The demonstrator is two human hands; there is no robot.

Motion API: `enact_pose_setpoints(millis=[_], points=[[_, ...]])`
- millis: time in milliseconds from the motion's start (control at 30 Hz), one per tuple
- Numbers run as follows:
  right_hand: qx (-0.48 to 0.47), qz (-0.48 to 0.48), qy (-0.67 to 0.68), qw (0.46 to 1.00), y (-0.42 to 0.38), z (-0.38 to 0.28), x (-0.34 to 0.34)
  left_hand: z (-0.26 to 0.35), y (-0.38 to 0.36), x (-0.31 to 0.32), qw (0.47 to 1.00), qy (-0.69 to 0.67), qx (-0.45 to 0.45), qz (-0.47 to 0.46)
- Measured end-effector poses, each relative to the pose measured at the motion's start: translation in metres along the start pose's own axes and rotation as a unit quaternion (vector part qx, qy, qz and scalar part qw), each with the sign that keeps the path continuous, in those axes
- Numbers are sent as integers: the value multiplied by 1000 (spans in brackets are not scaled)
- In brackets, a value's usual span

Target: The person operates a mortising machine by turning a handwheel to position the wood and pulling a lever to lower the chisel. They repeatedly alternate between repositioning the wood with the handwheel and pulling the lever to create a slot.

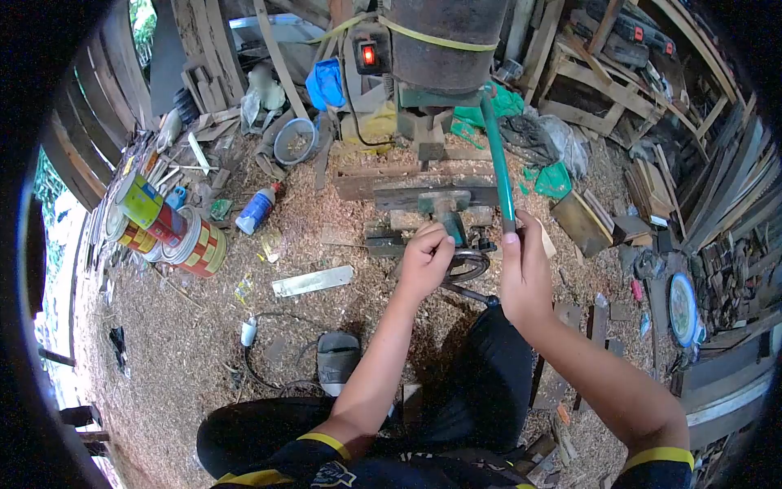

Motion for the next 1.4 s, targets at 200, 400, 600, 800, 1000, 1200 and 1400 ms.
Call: enact_pose_setpoints(millis=[200, 400, 600, 800, 1000, 1200, 1400], points=[[-101, 76, -33, 991, -3, 0, -4, 1, 0, 1, 1000, 1, -6, 0], [-85, 75, -37, 993, -5, 7, -2, 3, -1, 1, 1000, 17, -3, 2], [-100, 76, -23, 992, -3, 19, 6, 3, -2, 1, 1000, 16, -7, 12], [-88, 58, -23, 994, -2, 27, 15, 0, -3, 2, 1000, 11, -16, 9], [-105, 66, -16, 992, -2, 42, 25, -1, -2, 2, 1000, 13, -15, 12], [-104, 59, -36, 992, 0, 43, 27, 2, 0, 1, 1000, 14, -13, 19], [-81, 60, -34, 994, -3, 40, 26, -4, -5, 1, 1000, 15, 2, 27]])
Point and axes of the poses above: each hand's wrist, its own y-axis towards the middle knuckle, its own x-axis out of the palm, z = x × y, the point moved 9 cm from there along y, towards the middle knuckle, and after that the axes turned 4 degrees about -x, right-handed, at the moved point
